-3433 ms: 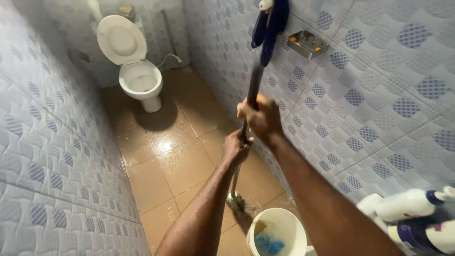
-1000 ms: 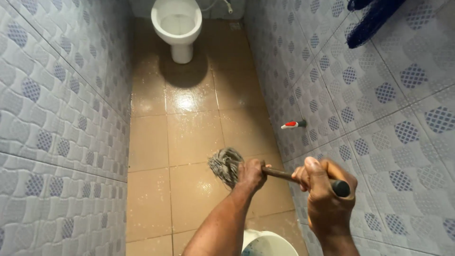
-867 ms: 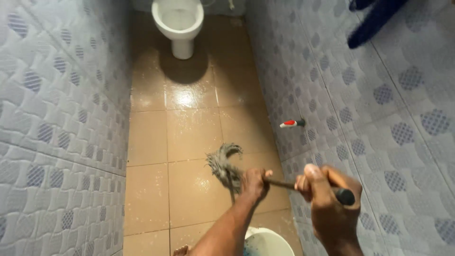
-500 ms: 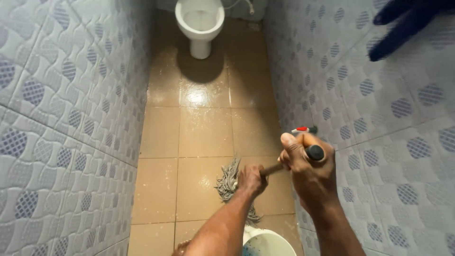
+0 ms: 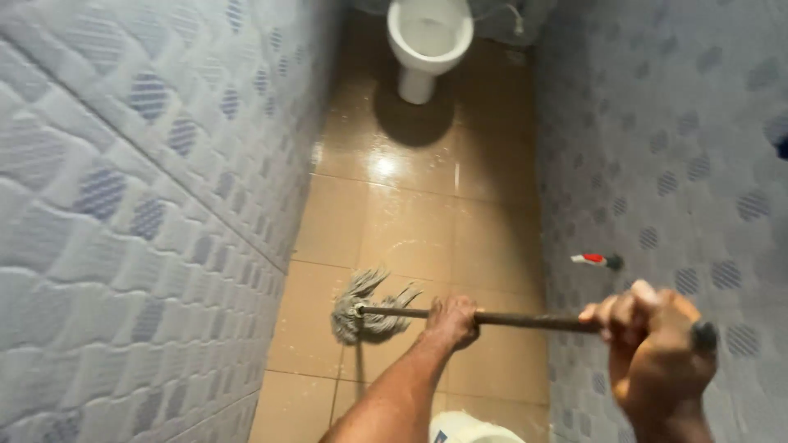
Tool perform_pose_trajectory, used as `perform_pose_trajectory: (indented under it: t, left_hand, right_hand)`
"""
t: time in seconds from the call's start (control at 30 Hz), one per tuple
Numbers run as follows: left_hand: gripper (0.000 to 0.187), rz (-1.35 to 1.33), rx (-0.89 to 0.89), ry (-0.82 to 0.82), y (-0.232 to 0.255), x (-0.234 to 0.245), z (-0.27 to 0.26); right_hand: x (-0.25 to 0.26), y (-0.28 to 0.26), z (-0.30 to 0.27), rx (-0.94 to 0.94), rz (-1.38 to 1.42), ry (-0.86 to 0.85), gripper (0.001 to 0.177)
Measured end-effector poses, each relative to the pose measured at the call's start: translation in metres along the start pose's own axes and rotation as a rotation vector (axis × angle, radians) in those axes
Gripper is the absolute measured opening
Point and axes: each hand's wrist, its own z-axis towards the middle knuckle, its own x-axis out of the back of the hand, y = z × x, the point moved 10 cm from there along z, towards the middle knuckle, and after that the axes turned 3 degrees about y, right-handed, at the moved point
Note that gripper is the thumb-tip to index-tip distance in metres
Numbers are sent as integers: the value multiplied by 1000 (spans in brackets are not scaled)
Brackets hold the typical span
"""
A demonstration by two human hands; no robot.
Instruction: The person mops a tiled bathroom floor using a mop, dipping the mop into a bucket of water and wringing it out by hand. They also use a sponge to wipe the window ledge.
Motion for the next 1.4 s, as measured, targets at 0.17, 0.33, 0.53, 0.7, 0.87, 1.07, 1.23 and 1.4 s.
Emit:
perform_pose_trajectory:
  t: [0.17,0.33,0.53,0.7,0.87,1.07,1.23,1.4]
  left_hand:
    - [13,100,103,91,-114,59,-8]
    - [13,-102,344,334,-213,116,-33]
    - [37,-354,531,423,-203,137,-118]
    - [31,-399,627,302,-189,75,-184]
    - [26,-388,674,236,-169,23,-166]
    - [23,-428,343,146,-58,-37,-69]
    - [16,-555,137,-61,32,-72,-31]
    - [24,-347,145,-245,58,-66,-17]
  right_hand:
    - [-105,33,-37,-4,-31,-31,38]
    - [-205,59,-52,-38,-112,-169,36]
    - [-251,37,-40,-63,-29,-378,37]
    - [-219,74,-42,-296,-37,-240,39]
    - [-162,77,-44,-388,-35,-83,35]
    - [-85,2,-21,-220,-197,14,36]
    - [-66,-27,-31,-12,-513,74,34]
    - [-49,-30,-50,103,-550,95,38]
